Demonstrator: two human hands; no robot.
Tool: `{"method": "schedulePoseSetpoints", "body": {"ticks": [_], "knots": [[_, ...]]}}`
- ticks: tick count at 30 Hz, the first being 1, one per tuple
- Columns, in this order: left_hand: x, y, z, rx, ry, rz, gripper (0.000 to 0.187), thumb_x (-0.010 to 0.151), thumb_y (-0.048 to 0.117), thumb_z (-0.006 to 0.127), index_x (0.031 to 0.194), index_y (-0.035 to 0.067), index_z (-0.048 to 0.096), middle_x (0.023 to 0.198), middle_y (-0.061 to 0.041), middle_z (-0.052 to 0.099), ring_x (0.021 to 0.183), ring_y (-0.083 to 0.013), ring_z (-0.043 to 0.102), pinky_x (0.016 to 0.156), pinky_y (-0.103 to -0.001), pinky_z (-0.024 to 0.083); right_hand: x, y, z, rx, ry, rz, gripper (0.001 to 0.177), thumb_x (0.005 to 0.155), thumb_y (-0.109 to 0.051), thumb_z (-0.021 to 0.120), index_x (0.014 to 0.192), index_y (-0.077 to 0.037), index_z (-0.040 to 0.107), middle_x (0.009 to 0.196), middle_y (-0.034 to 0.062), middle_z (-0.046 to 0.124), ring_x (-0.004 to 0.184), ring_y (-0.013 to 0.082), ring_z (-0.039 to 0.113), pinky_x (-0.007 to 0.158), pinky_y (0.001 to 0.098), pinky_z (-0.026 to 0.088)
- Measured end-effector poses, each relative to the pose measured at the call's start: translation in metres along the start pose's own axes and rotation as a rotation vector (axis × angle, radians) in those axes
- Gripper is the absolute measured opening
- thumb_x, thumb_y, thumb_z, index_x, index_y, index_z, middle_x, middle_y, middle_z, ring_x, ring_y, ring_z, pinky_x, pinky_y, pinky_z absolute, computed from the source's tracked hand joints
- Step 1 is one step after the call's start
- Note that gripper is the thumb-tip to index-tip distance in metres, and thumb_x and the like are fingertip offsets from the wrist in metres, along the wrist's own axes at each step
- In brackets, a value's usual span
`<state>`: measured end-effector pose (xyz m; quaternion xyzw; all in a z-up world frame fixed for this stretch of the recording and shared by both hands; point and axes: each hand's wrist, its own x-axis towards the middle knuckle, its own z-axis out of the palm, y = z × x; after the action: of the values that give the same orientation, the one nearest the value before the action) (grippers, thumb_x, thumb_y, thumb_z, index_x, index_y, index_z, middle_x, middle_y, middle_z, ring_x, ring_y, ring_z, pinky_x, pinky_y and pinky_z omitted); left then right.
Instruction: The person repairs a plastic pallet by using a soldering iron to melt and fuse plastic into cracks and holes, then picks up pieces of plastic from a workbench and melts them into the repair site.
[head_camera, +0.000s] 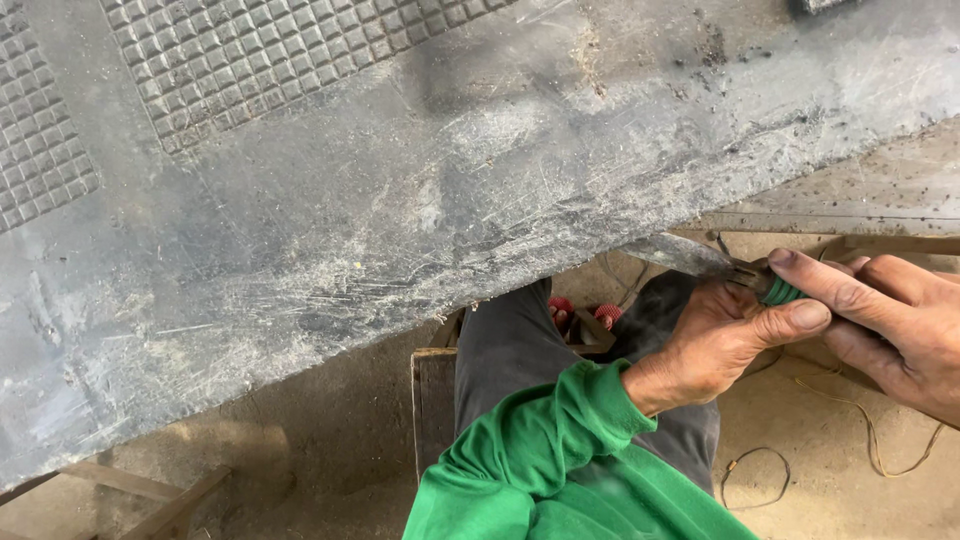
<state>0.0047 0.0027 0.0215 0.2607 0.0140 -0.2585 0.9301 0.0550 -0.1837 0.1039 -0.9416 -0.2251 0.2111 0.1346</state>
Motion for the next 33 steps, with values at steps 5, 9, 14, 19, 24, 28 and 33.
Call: {"method": "schedulePoseSetpoints", "body": {"ticks": [5, 9, 14, 19, 24, 28, 33], "knots": [[-0.002, -0.006, -0.006, 0.000, -0.013, -0.024, 0.020, 0.113, 0.013, 0.067, 0.122, -0.005, 0.066, 0.120, -0.005, 0.070, 0.108, -0.0083, 0.059, 0.097, -0.025, 0.051, -0.001, 0.006, 0.005, -0.006, -0.063, 0.034, 0.080, 0.080, -0.015, 0.079, 0.153, -0.030, 0.049, 0.080, 0.0069, 0.064, 0.066, 0.0193, 0.063, 0.060, 0.0355, 0.057], [-0.001, -0.015, -0.012, 0.121, 0.023, -0.090, 0.022, 0.115, 0.011, 0.067, 0.118, -0.011, 0.067, 0.110, -0.010, 0.066, 0.099, -0.0129, 0.054, 0.087, -0.028, 0.046, -0.003, 0.011, 0.009, 0.068, -0.020, -0.001, 0.082, 0.077, -0.014, 0.079, 0.153, -0.026, 0.052, 0.082, 0.0079, 0.065, 0.068, 0.0196, 0.063, 0.061, 0.0356, 0.057], [-0.001, -0.004, -0.009, 0.005, -0.036, -0.064, 0.026, 0.115, 0.017, 0.066, 0.128, -0.005, 0.066, 0.127, -0.005, 0.069, 0.118, -0.0088, 0.060, 0.104, -0.025, 0.050, -0.002, 0.013, 0.012, 0.094, 0.066, -0.112, 0.083, 0.071, -0.012, 0.077, 0.150, -0.020, 0.053, 0.087, 0.0095, 0.067, 0.067, 0.0197, 0.065, 0.062, 0.0349, 0.056], [-0.004, -0.002, -0.003, -0.075, -0.022, -0.038, 0.025, 0.115, 0.013, 0.065, 0.127, -0.009, 0.062, 0.131, -0.008, 0.067, 0.120, -0.0118, 0.057, 0.110, -0.028, 0.048, -0.006, 0.011, 0.010, 0.088, -0.027, 0.047, 0.079, 0.078, -0.014, 0.082, 0.150, -0.027, 0.052, 0.079, 0.0069, 0.065, 0.068, 0.0188, 0.061, 0.060, 0.0349, 0.055], [-0.011, -0.001, 0.007, -0.138, 0.030, -0.001, 0.026, 0.116, 0.015, 0.065, 0.128, -0.007, 0.060, 0.129, -0.010, 0.063, 0.118, -0.0145, 0.056, 0.106, -0.028, 0.046, -0.008, 0.000, 0.004, 0.065, 0.009, 0.095, 0.082, 0.074, -0.015, 0.086, 0.149, -0.027, 0.055, 0.075, 0.0080, 0.062, 0.064, 0.0208, 0.058, 0.056, 0.0362, 0.053], [-0.014, 0.014, 0.018, -0.050, 0.028, 0.063, 0.031, 0.116, 0.023, 0.064, 0.133, -0.002, 0.058, 0.134, -0.009, 0.064, 0.124, -0.0148, 0.058, 0.115, -0.029, 0.046, -0.010, -0.024, -0.015, 0.179, 0.229, -0.034, 0.072, 0.078, -0.018, 0.082, 0.146, -0.020, 0.059, 0.082, 0.0077, 0.064, 0.067, 0.0193, 0.064, 0.057, 0.0325, 0.052], [-0.018, 0.021, 0.034, -0.087, 0.075, 0.078, 0.041, 0.113, 0.028, 0.062, 0.142, -0.001, 0.058, 0.142, -0.006, 0.062, 0.133, -0.0131, 0.056, 0.125, -0.032, 0.040, -0.007, -0.040, -0.038, -0.169, -0.062, 0.203, 0.072, 0.078, -0.033, 0.086, 0.145, -0.028, 0.063, 0.074, 0.0020, 0.066, 0.055, 0.0198, 0.068, 0.054, 0.0356, 0.055]]}}
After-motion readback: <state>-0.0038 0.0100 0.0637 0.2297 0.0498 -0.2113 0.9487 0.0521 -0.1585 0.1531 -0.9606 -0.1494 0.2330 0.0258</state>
